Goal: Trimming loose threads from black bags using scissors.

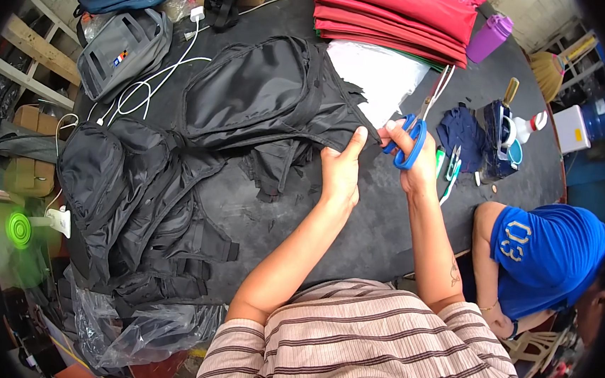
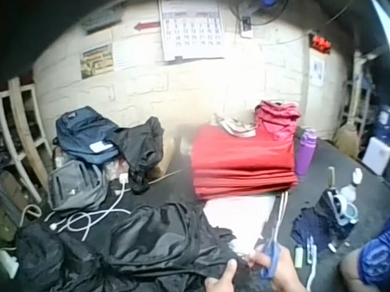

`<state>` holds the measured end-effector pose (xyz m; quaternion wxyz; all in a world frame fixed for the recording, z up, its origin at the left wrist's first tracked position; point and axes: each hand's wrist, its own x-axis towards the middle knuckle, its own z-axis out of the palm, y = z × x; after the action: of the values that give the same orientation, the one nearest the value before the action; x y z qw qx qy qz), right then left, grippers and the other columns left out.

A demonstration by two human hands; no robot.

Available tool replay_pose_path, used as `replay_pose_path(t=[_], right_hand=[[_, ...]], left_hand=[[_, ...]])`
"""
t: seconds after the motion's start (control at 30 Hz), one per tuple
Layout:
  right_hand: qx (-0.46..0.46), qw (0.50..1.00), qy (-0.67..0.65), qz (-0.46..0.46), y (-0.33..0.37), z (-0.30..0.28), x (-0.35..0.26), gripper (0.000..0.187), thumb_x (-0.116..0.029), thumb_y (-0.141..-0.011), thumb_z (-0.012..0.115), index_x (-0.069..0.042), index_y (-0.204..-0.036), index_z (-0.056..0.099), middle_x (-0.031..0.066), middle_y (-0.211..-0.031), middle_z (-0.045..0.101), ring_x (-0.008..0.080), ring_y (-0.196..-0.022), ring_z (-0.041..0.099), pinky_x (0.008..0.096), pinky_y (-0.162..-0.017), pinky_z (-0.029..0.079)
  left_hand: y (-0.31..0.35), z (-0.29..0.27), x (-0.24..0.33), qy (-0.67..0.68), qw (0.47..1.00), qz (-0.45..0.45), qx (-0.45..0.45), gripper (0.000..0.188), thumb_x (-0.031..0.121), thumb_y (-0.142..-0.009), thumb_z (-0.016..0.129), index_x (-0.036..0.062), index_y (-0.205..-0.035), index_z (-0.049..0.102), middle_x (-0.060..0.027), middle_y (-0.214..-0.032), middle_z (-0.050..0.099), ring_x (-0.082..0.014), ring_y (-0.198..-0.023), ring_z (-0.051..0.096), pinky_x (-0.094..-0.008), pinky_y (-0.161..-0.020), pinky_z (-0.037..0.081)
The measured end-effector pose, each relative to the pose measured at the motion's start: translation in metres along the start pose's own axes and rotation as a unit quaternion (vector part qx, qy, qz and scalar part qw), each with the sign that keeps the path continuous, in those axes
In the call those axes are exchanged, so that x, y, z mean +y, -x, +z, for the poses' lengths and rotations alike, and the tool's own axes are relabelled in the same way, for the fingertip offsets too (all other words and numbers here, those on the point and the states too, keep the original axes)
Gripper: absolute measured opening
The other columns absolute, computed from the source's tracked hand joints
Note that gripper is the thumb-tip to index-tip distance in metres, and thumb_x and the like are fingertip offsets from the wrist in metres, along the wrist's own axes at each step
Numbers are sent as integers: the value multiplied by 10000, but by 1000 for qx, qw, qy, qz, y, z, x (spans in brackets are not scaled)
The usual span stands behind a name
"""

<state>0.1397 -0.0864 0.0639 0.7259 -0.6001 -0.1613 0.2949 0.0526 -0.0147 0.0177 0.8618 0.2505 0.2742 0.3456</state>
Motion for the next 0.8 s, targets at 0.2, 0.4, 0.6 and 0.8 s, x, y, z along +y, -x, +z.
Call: replay_pose_path(t=[0.2, 0.4, 0.6, 0.8], right_hand=[[-14, 997, 68, -34, 5, 10, 1, 369, 19, -606, 747, 2, -903, 530, 60, -773, 585, 138, -685, 580, 252, -662, 486], [-18, 999, 32, -11, -2, 7, 1, 284, 6, -640, 725, 6, -869, 558, 55, -731, 597, 137, -662, 588, 235, -612, 484], [-14, 991, -63, 114, -4, 1, 10, 294, -29, -640, 738, -20, -870, 554, 39, -726, 586, 130, -658, 578, 238, -595, 455], [8, 997, 4, -78, 6, 11, 15, 328, 72, -632, 704, 6, -890, 513, 85, -793, 613, 126, -696, 588, 248, -676, 491]], left_hand=[[7, 7, 7, -108, 992, 37, 46, 138, 66, -821, 623, -34, -915, 614, -24, -894, 624, -91, -785, 555, -241, -725, 437], [6, 3, 7, -70, 997, 36, 21, 148, 100, -825, 630, -36, -882, 612, -40, -875, 622, -92, -772, 551, -235, -708, 436], [8, 1, 7, -23, 1000, 15, 11, 158, 124, -823, 643, -25, -865, 612, -39, -870, 616, -90, -767, 545, -230, -697, 431], [8, 7, 7, -85, 992, 67, 65, 138, 96, -827, 633, -34, -867, 618, -11, -845, 611, -72, -753, 530, -227, -704, 426]])
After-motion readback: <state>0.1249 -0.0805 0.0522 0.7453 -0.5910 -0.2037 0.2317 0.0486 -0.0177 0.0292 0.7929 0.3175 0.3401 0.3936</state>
